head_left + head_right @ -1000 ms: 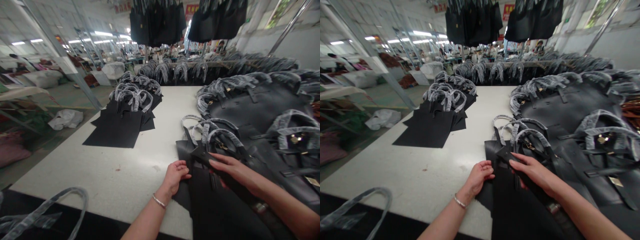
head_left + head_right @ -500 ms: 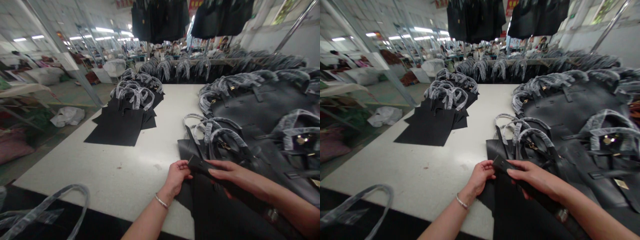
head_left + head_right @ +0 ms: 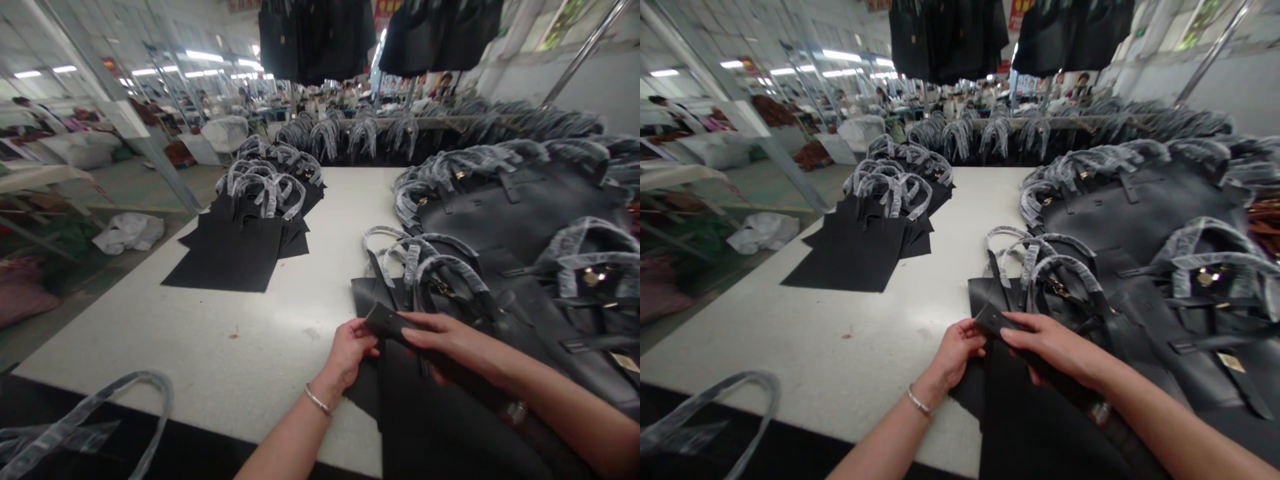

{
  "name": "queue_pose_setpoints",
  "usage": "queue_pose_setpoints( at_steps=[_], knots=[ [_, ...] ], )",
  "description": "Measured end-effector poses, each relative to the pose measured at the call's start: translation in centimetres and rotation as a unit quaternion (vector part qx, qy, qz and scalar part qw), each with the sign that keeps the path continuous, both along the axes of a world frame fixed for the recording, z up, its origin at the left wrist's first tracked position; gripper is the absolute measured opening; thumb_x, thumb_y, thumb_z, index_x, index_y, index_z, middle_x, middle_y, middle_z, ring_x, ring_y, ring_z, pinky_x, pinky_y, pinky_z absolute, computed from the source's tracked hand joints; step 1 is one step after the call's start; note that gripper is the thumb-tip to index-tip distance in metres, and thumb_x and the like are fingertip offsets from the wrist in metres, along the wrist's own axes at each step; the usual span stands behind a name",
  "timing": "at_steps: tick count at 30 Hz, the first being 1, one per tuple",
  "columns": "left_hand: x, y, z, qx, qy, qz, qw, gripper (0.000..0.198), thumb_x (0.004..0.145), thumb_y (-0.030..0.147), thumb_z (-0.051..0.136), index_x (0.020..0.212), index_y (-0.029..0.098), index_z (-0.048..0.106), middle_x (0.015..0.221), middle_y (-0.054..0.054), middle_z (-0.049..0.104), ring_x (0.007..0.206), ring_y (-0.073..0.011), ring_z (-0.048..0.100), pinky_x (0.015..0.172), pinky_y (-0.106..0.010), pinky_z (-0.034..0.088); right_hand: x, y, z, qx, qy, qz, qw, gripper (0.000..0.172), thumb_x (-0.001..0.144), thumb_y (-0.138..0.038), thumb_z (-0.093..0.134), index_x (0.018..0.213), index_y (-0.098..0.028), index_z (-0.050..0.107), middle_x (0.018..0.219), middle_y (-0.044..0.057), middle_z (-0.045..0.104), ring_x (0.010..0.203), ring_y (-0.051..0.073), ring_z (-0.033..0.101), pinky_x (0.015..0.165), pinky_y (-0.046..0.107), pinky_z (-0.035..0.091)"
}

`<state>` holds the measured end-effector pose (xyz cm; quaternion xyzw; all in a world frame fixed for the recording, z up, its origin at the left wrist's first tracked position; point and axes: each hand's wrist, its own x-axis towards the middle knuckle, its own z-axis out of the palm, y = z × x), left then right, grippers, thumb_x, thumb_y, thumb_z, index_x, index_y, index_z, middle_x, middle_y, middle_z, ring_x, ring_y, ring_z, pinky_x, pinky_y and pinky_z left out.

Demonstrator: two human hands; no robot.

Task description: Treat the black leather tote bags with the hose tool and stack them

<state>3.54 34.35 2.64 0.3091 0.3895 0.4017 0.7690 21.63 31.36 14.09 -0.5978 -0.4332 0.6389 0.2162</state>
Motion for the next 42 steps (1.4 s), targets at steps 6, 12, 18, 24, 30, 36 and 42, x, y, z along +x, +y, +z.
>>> queue_pose_setpoints(
  at_steps=[6,12,18,24,30,36,42],
  knots=[
    [0.0,-0.1,0.2,-0.029,-0.014,0.037,0.999,0.049,0.053,0.015,0.08,0.098,0.013,0.06,0.069,0.004,0.056,0.056,-0.0074,0.051,0.048,-0.019,0.047,0.0,1.5,0.0,0.064,-0.031,-0.067,0.995,0.067,0.085,-0.047,0.065,0.144,-0.022,0.044,0.075,0.0,0.068,0.04,0.011,0.057,0.035,0.02,0.044],
    [0.1,-0.1,0.3,-0.001,-0.001,0.014,1.0,0.042,0.056,0.015,0.076,0.095,0.012,0.062,0.077,-0.002,0.063,0.061,-0.0092,0.055,0.048,-0.017,0.046,0.8,-1.2,0.1,-0.019,0.01,-0.029,0.999,0.07,0.082,-0.049,0.068,0.143,-0.022,0.046,0.078,0.001,0.068,0.04,0.01,0.058,0.035,0.019,0.044],
    [0.2,-0.4,0.2,0.016,0.013,0.026,0.999,0.036,0.058,0.017,0.076,0.092,0.011,0.067,0.074,-0.002,0.062,0.061,-0.0093,0.055,0.049,-0.018,0.047,-0.4,-1.2,-0.1,0.053,-0.004,-0.08,0.995,0.066,0.084,-0.046,0.065,0.142,-0.02,0.046,0.08,0.001,0.067,0.04,0.01,0.057,0.035,0.02,0.045],
    [0.1,-0.4,0.3,0.025,0.02,-0.001,1.0,0.034,0.057,0.016,0.076,0.089,0.01,0.068,0.076,-0.004,0.065,0.063,-0.0105,0.057,0.05,-0.018,0.048,0.1,-1.4,-0.8,0.04,0.009,-0.065,0.997,0.066,0.084,-0.045,0.066,0.141,-0.018,0.046,0.075,0.0,0.066,0.039,0.011,0.057,0.034,0.02,0.043],
    [0.0,-0.5,0.1,0.027,0.026,0.009,0.999,0.039,0.059,0.019,0.078,0.096,0.011,0.066,0.078,-0.003,0.064,0.062,-0.0098,0.056,0.049,-0.018,0.049,1.0,-1.7,-0.4,0.044,0.0,-0.084,0.995,0.064,0.084,-0.046,0.066,0.141,-0.023,0.047,0.081,0.001,0.068,0.041,0.01,0.058,0.035,0.02,0.043],
    [-0.1,-0.5,0.2,0.102,0.062,-0.048,0.992,0.033,0.065,0.021,0.073,0.096,0.01,0.066,0.083,-0.006,0.066,0.069,-0.0133,0.06,0.052,-0.019,0.051,-0.8,-2.0,-1.8,0.099,-0.016,-0.056,0.993,0.064,0.086,-0.045,0.062,0.142,-0.017,0.046,0.077,0.001,0.069,0.041,0.011,0.057,0.038,0.021,0.045],
    [-0.7,0.1,-0.7,0.154,0.139,0.018,0.978,0.035,0.066,0.023,0.069,0.098,0.017,0.055,0.073,0.003,0.055,0.057,-0.0103,0.052,0.049,-0.022,0.048,1.7,-5.1,-0.7,0.138,-0.086,-0.09,0.983,0.065,0.083,-0.042,0.065,0.142,-0.02,0.047,0.091,0.003,0.072,0.043,0.011,0.058,0.04,0.022,0.046]
  ],
)
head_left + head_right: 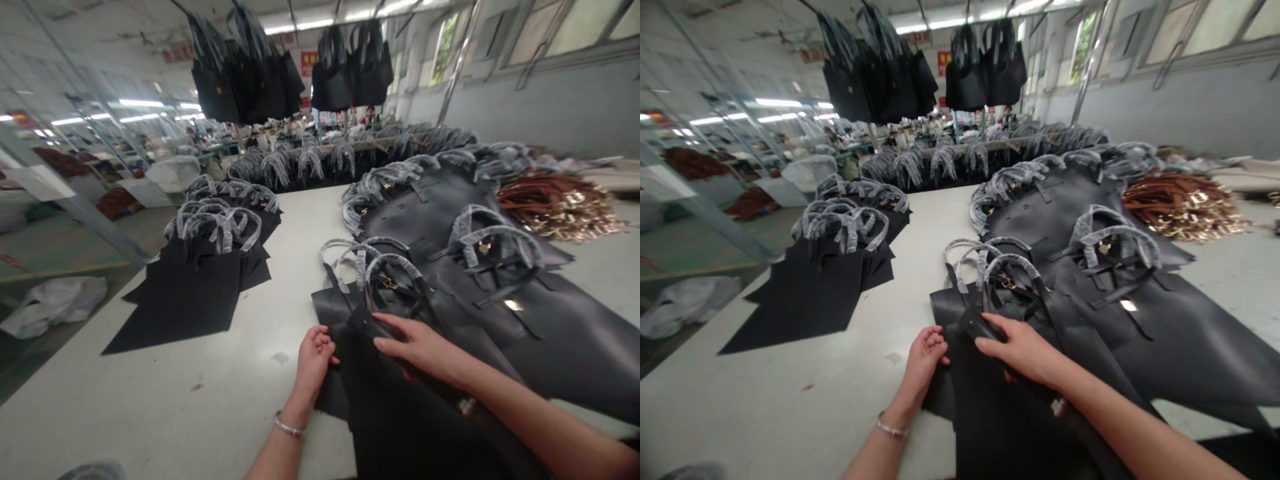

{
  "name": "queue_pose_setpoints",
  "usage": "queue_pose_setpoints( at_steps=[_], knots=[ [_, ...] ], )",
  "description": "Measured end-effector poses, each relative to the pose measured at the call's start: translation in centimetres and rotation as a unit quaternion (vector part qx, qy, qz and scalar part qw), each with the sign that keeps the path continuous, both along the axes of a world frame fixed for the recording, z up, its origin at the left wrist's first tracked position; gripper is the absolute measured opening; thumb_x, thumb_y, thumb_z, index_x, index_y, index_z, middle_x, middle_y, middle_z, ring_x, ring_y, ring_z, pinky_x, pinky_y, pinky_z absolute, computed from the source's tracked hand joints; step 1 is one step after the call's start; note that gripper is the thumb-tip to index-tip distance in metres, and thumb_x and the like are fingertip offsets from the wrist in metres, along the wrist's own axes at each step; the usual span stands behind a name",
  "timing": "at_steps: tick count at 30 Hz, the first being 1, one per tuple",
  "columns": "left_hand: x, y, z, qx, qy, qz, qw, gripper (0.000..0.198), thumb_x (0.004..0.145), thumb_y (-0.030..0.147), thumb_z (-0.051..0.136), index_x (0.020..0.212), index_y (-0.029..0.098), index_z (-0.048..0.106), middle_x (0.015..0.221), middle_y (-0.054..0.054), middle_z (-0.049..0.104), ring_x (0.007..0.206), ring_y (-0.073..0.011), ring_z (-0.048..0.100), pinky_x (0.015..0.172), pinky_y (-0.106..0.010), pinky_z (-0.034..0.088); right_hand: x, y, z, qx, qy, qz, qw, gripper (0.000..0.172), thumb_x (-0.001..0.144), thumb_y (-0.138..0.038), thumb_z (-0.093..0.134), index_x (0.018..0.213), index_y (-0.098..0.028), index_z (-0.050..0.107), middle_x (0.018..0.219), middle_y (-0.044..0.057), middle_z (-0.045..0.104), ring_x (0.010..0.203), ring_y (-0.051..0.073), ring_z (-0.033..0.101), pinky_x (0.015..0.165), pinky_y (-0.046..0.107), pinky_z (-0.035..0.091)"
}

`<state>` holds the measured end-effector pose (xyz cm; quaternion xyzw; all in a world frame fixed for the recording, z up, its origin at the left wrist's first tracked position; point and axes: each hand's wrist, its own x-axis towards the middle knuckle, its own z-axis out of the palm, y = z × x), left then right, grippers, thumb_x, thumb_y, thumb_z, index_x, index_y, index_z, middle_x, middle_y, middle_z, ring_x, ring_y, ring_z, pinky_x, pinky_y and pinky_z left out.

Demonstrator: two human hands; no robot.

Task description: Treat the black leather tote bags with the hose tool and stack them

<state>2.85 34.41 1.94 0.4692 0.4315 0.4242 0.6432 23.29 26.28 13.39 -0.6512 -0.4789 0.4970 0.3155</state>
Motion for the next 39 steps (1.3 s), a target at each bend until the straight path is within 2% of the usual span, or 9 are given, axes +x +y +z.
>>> queue_pose_setpoints(
  at_steps=[5,7,11,15,19,23,28,32,39],
  knots=[
    [1.1,0.7,2.4,0.201,0.206,0.074,0.955,0.024,0.074,0.02,0.064,0.097,0.018,0.061,0.091,-0.004,0.063,0.075,-0.0149,0.059,0.065,-0.025,0.048,4.5,-8.1,-0.7,-0.018,-0.11,-0.032,0.993,0.081,0.07,-0.03,0.072,0.145,-0.019,0.044,0.108,0.008,0.073,0.065,0.021,0.07,0.057,0.026,0.055],
    [3.2,0.7,4.1,0.262,0.242,0.024,0.934,0.017,0.079,0.019,0.06,0.096,0.019,0.063,0.091,-0.005,0.065,0.077,-0.0164,0.06,0.069,-0.026,0.048,6.0,-10.7,-2.0,0.015,-0.148,-0.066,0.987,0.076,0.069,-0.03,0.072,0.141,-0.02,0.05,0.112,0.008,0.074,0.087,0.029,0.071,0.072,0.031,0.058],
    [9.4,0.5,6.3,0.327,0.317,-0.163,0.875,0.012,0.081,0.015,0.059,0.089,0.021,0.067,0.088,-0.004,0.069,0.082,-0.0182,0.064,0.077,-0.027,0.047,7.6,-13.8,-4.4,0.035,-0.179,-0.109,0.977,0.069,0.071,-0.034,0.07,0.138,-0.024,0.055,0.113,0.005,0.074,0.102,0.034,0.069,0.084,0.038,0.058],
    [13.7,0.9,6.0,0.328,0.421,-0.188,0.824,0.012,0.08,0.011,0.061,0.086,0.019,0.066,0.092,-0.01,0.067,0.092,-0.024,0.063,0.085,-0.032,0.045,7.8,-15.0,-5.6,0.061,-0.184,-0.123,0.973,0.07,0.076,-0.039,0.067,0.141,-0.02,0.052,0.127,0.007,0.067,0.116,0.033,0.062,0.097,0.038,0.052],
    [14.3,2.4,5.3,0.299,0.506,-0.103,0.802,0.022,0.081,0.012,0.061,0.104,0.011,0.06,0.112,-0.022,0.057,0.107,-0.0334,0.058,0.089,-0.041,0.042,7.7,-15.3,-6.4,0.062,-0.177,-0.121,0.975,0.078,0.081,-0.045,0.06,0.148,-0.012,0.039,0.138,0.011,0.058,0.121,0.032,0.058,0.098,0.038,0.049],
    [14.4,3.3,5.3,0.287,0.541,-0.089,0.785,0.019,0.08,0.01,0.06,0.099,0.01,0.061,0.109,-0.022,0.058,0.105,-0.0329,0.059,0.088,-0.04,0.042,7.7,-15.1,-7.2,0.056,-0.172,-0.124,0.976,0.078,0.084,-0.046,0.055,0.151,-0.012,0.034,0.125,0.013,0.068,0.107,0.033,0.067,0.089,0.04,0.053],
    [17.1,1.5,5.1,0.325,0.494,-0.133,0.795,0.013,0.089,0.027,0.056,0.088,0.018,0.066,0.097,-0.012,0.065,0.096,-0.025,0.061,0.086,-0.033,0.042,7.5,-14.8,-7.7,0.059,-0.172,-0.124,0.976,0.077,0.083,-0.045,0.054,0.15,-0.011,0.036,0.116,0.013,0.072,0.1,0.033,0.069,0.084,0.039,0.053],
    [19.5,0.1,4.7,0.32,0.444,-0.176,0.818,0.009,0.075,0.027,0.071,0.073,0.021,0.065,0.078,-0.007,0.066,0.085,-0.0239,0.063,0.081,-0.031,0.042,7.1,-14.8,-8.1,0.083,-0.196,-0.148,0.966,0.072,0.082,-0.039,0.057,0.147,-0.013,0.041,0.116,0.014,0.072,0.103,0.034,0.068,0.085,0.039,0.052],
    [19.6,0.1,6.4,0.222,0.315,-0.112,0.916,0.016,0.074,0.019,0.067,0.063,0.018,0.054,0.066,-0.002,0.061,0.076,-0.019,0.063,0.069,-0.027,0.045,7.1,-14.8,-8.0,0.101,-0.203,-0.159,0.961,0.069,0.084,-0.036,0.057,0.145,-0.009,0.044,0.103,0.015,0.076,0.096,0.034,0.071,0.079,0.037,0.053]
  ],
)
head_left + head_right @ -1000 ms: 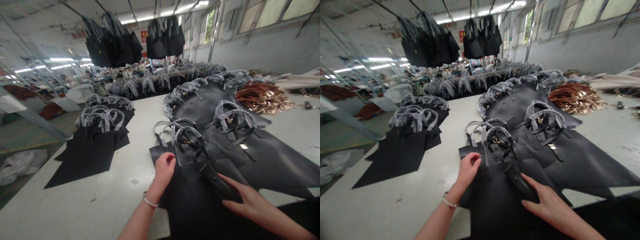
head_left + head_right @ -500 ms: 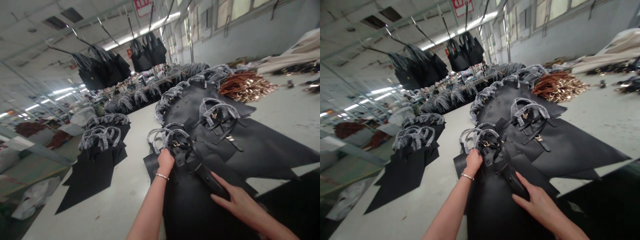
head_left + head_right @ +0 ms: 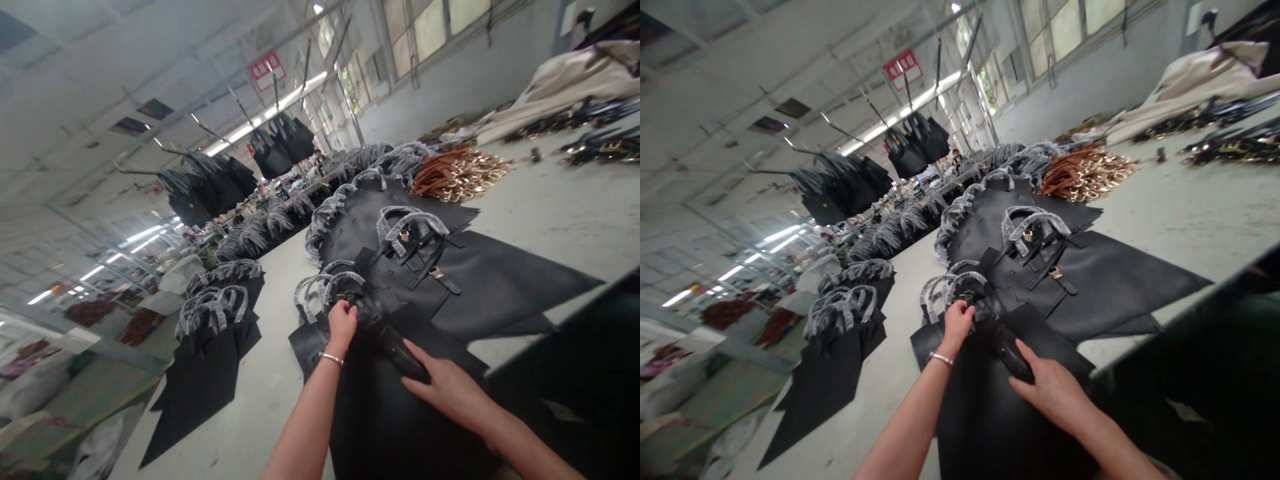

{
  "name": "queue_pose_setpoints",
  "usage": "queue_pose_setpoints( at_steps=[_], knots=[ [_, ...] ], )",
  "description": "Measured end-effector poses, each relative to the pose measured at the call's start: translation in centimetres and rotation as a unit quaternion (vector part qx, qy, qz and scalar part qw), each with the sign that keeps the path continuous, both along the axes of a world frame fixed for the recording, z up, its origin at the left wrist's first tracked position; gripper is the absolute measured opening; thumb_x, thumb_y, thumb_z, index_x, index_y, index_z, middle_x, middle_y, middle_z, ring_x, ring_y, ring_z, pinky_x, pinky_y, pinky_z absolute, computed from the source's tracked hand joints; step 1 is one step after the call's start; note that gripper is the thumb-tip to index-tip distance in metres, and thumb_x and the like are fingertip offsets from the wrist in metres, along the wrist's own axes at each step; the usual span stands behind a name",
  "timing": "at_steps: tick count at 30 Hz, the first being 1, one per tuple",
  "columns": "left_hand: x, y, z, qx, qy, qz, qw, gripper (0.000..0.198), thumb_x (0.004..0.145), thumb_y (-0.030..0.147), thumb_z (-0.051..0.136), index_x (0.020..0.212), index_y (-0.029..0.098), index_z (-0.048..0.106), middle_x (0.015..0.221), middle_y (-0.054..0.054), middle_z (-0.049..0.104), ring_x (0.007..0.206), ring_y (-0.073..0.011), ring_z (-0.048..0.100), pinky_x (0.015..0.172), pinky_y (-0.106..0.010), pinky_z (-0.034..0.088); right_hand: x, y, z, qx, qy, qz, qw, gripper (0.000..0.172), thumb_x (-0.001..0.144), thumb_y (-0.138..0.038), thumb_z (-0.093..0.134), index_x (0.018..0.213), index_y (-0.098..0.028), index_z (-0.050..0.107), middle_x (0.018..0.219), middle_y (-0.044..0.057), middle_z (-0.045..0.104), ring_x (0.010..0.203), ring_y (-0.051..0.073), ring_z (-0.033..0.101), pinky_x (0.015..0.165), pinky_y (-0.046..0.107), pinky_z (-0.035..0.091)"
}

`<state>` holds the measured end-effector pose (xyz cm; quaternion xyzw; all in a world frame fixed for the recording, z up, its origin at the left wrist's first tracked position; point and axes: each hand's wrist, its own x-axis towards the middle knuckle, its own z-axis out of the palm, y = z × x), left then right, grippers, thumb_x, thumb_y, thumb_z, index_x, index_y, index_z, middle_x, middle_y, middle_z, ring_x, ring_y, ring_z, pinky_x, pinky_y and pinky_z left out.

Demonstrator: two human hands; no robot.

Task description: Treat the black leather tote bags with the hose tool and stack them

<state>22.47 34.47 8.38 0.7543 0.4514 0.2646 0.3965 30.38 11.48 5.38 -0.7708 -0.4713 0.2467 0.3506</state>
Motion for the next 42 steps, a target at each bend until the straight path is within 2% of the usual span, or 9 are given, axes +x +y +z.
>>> queue_pose_setpoints(
  at_steps=[4,9,12,17,22,27,30,39,42],
  knots=[
    [-1.1,-0.9,1.5,-0.111,-0.139,0.03,0.984,0.02,0.073,0.029,0.071,0.072,0.016,0.056,0.073,-0.004,0.064,0.067,-0.0146,0.064,0.053,-0.019,0.041,0.2,0.2,-0.3,-0.003,0.0,-0.003,1.0,0.069,0.085,-0.037,0.056,0.146,-0.009,0.043,0.105,0.017,0.075,0.096,0.035,0.071,0.079,0.039,0.053],
    [-3.8,-1.6,2.6,-0.208,-0.289,0.09,0.93,0.027,0.075,0.037,0.073,0.082,0.014,0.061,0.076,-0.003,0.064,0.064,-0.0101,0.062,0.05,-0.015,0.042,0.2,0.5,-0.7,-0.01,-0.015,-0.005,1.0,0.069,0.085,-0.04,0.054,0.146,-0.01,0.043,0.107,0.017,0.075,0.099,0.037,0.069,0.081,0.041,0.052],
    [-6.0,-1.7,2.4,-0.246,-0.345,0.149,0.894,0.025,0.077,0.033,0.075,0.079,0.015,0.058,0.076,-0.002,0.063,0.062,-0.0081,0.061,0.054,-0.016,0.048,0.3,0.5,-0.9,-0.02,-0.02,-0.004,1.0,0.071,0.085,-0.043,0.053,0.147,-0.01,0.041,0.108,0.016,0.075,0.101,0.036,0.069,0.082,0.04,0.052],
    [-9.0,-3.0,0.7,-0.296,-0.381,0.214,0.849,0.028,0.072,0.025,0.081,0.072,0.013,0.055,0.068,-0.002,0.061,0.055,-0.0095,0.06,0.052,-0.02,0.051,0.2,0.4,-0.8,-0.013,-0.051,-0.006,0.999,0.071,0.086,-0.044,0.051,0.146,-0.009,0.042,0.102,0.015,0.076,0.097,0.037,0.07,0.08,0.041,0.051],
    [-10.4,-5.4,-0.7,-0.325,-0.403,0.226,0.825,0.03,0.074,0.03,0.08,0.073,0.011,0.057,0.069,-0.006,0.064,0.059,-0.0141,0.065,0.047,-0.019,0.05,-0.8,-0.4,1.9,-0.009,0.002,0.057,0.998,0.073,0.087,-0.046,0.049,0.148,-0.006,0.037,0.066,0.004,0.072,0.059,0.028,0.07,0.064,0.035,0.051],
    [-10.8,-7.2,-0.9,-0.347,-0.428,0.207,0.808,0.03,0.071,0.03,0.083,0.073,0.01,0.061,0.07,-0.007,0.066,0.059,-0.0139,0.065,0.046,-0.018,0.047,-3.1,-0.6,5.7,0.009,0.014,0.114,0.993,0.075,0.082,-0.045,0.058,0.146,-0.009,0.041,0.057,-0.001,0.067,0.054,0.024,0.067,0.055,0.03,0.048],
    [-10.7,-8.2,-0.7,-0.358,-0.445,0.185,0.8,0.031,0.068,0.031,0.085,0.072,0.01,0.062,0.07,-0.008,0.066,0.059,-0.0136,0.064,0.048,-0.018,0.046,-4.1,0.1,7.1,-0.005,0.061,0.149,0.987,0.073,0.081,-0.042,0.061,0.144,-0.009,0.043,0.057,-0.001,0.066,0.049,0.02,0.063,0.048,0.026,0.045],
    [-10.1,-9.4,-1.2,-0.391,-0.461,0.157,0.781,0.029,0.07,0.029,0.082,0.066,0.008,0.062,0.06,-0.006,0.061,0.05,-0.01,0.056,0.045,-0.018,0.038,-3.5,2.0,7.7,-0.023,0.171,0.193,0.966,0.065,0.082,-0.041,0.065,0.138,-0.012,0.048,0.059,-0.004,0.062,0.044,0.013,0.054,0.042,0.021,0.04],
    [-10.0,-9.1,-1.5,-0.405,-0.45,0.164,0.779,0.027,0.072,0.026,0.08,0.067,0.008,0.062,0.061,-0.005,0.061,0.047,-0.0085,0.053,0.043,-0.018,0.036,-3.0,2.3,8.0,-0.025,0.172,0.16,0.972,0.072,0.08,-0.043,0.066,0.14,-0.01,0.045,0.055,-0.005,0.06,0.044,0.013,0.053,0.043,0.022,0.04]
  ],
)
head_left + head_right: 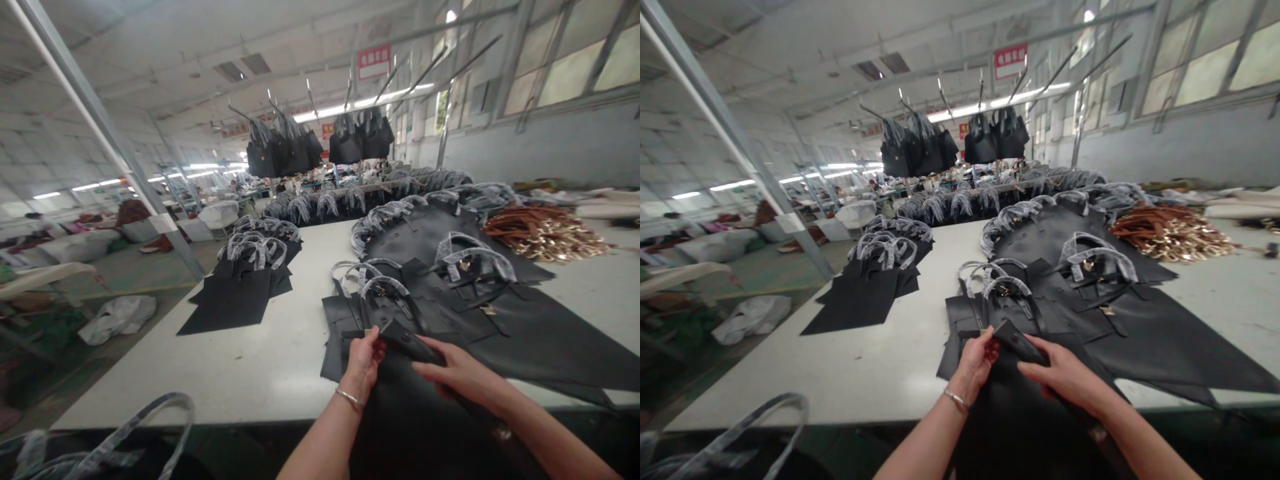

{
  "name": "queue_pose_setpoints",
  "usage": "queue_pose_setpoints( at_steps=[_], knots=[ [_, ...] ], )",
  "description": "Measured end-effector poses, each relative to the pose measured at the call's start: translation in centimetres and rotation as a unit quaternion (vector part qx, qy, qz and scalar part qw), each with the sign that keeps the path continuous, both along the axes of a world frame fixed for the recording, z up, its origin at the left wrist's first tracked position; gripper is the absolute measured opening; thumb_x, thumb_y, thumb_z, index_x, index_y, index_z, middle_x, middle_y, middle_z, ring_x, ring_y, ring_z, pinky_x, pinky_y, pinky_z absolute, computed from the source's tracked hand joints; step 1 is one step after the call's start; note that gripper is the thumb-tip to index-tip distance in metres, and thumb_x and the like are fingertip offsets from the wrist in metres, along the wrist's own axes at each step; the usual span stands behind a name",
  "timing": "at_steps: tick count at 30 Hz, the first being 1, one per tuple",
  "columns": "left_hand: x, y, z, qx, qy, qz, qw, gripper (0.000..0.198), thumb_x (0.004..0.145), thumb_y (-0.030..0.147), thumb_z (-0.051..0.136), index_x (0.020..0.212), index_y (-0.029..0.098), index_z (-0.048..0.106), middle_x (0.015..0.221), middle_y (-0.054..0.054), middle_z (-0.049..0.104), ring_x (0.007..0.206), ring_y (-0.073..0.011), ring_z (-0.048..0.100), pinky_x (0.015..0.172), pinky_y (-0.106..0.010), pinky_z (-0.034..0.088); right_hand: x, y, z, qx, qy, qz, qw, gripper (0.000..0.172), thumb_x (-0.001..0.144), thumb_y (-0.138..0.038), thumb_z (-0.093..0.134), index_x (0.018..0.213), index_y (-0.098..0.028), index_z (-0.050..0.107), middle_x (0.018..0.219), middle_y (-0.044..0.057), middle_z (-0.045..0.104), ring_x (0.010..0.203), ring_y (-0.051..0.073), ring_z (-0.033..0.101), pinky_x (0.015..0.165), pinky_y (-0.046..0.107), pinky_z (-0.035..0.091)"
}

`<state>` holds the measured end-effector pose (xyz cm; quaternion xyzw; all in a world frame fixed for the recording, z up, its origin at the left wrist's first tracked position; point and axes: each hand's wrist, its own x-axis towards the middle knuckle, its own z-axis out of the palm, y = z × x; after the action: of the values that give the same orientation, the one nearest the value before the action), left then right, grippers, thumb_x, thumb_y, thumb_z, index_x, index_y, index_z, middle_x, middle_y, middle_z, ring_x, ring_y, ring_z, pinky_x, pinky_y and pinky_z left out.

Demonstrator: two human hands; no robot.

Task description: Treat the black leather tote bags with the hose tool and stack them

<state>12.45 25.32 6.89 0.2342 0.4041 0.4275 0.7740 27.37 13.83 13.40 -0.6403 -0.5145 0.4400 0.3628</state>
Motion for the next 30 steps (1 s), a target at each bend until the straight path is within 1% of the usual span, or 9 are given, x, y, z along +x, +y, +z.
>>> queue_pose_setpoints(
  at_steps=[3,7,12,15,18,21,25,27,30],
  knots=[
    [0.2,0.2,-0.1,-0.01,0.011,0.0,1.0,0.025,0.075,0.028,0.078,0.073,0.008,0.064,0.067,-0.007,0.063,0.052,-0.0094,0.057,0.045,-0.017,0.038,0.7,0.3,0.4,0.015,-0.019,-0.05,0.998,0.075,0.08,-0.046,0.064,0.142,-0.01,0.043,0.05,-0.006,0.057,0.044,0.014,0.053,0.043,0.022,0.038],
    [0.6,0.3,-0.3,0.01,0.023,0.013,1.0,0.024,0.074,0.026,0.077,0.088,0.01,0.067,0.069,-0.003,0.062,0.052,-0.0072,0.054,0.045,-0.015,0.037,1.2,0.2,0.3,-0.025,-0.014,0.006,1.0,0.074,0.079,-0.044,0.067,0.143,-0.013,0.044,0.061,-0.003,0.064,0.048,0.015,0.056,0.045,0.023,0.04],
    [0.2,1.0,0.5,0.168,0.043,-0.002,0.985,0.031,0.069,0.031,0.078,0.092,0.014,0.067,0.071,0.0,0.059,0.057,-0.0082,0.054,0.052,-0.018,0.044,1.1,1.2,-0.5,0.006,-0.018,-0.043,0.999,0.077,0.079,-0.044,0.065,0.144,-0.012,0.04,0.054,-0.005,0.06,0.048,0.017,0.057,0.046,0.025,0.041],
    [-0.4,2.2,1.6,0.29,0.095,-0.07,0.95,0.032,0.066,0.025,0.078,0.095,0.017,0.067,0.075,0.0,0.063,0.066,-0.0119,0.061,0.064,-0.022,0.049,1.8,1.4,-0.8,-0.003,-0.005,-0.056,0.998,0.08,0.078,-0.047,0.065,0.145,-0.013,0.039,0.054,-0.005,0.06,0.048,0.018,0.057,0.045,0.025,0.04],
    [-0.3,3.6,2.3,0.37,0.197,-0.108,0.901,0.025,0.068,0.026,0.076,0.09,0.018,0.067,0.068,0.001,0.064,0.059,-0.0137,0.062,0.059,-0.023,0.048,2.5,0.9,-0.9,-0.012,-0.004,-0.056,0.998,0.082,0.077,-0.048,0.066,0.146,-0.013,0.039,0.056,-0.004,0.062,0.049,0.019,0.058,0.046,0.026,0.042],
    [0.6,5.2,2.5,0.38,0.29,-0.095,0.873,0.024,0.072,0.039,0.074,0.078,0.018,0.065,0.054,0.003,0.059,0.047,-0.0135,0.057,0.05,-0.023,0.043,2.6,0.4,-0.8,-0.018,-0.005,-0.056,0.998,0.082,0.077,-0.046,0.066,0.148,-0.016,0.038,0.059,-0.003,0.065,0.051,0.02,0.06,0.047,0.027,0.044],
    [2.0,7.1,2.4,0.4,0.398,-0.036,0.825,0.04,0.071,0.054,0.072,0.059,0.017,0.061,0.054,0.0,0.058,0.055,-0.0153,0.058,0.054,-0.023,0.04,2.2,0.6,-0.5,-0.02,-0.003,-0.057,0.998,0.079,0.078,-0.042,0.067,0.149,-0.02,0.039,0.066,-0.002,0.069,0.052,0.019,0.063,0.047,0.026,0.046],
    [2.6,7.7,2.4,0.363,0.397,-0.03,0.843,0.046,0.07,0.058,0.072,0.055,0.017,0.057,0.053,-0.001,0.057,0.056,-0.0152,0.057,0.052,-0.023,0.038,2.1,0.9,-0.5,-0.021,0.007,-0.057,0.998,0.078,0.077,-0.04,0.069,0.147,-0.02,0.041,0.069,-0.001,0.071,0.052,0.019,0.063,0.047,0.026,0.047],
    [3.5,8.0,2.2,0.219,0.326,-0.039,0.919,0.049,0.068,0.061,0.073,0.055,0.018,0.054,0.049,0.001,0.051,0.044,-0.0114,0.048,0.042,-0.021,0.03,2.0,1.1,-0.6,-0.024,0.024,-0.05,0.998,0.079,0.076,-0.04,0.07,0.147,-0.02,0.043,0.07,0.0,0.071,0.051,0.019,0.063,0.046,0.026,0.047]
  ],
)
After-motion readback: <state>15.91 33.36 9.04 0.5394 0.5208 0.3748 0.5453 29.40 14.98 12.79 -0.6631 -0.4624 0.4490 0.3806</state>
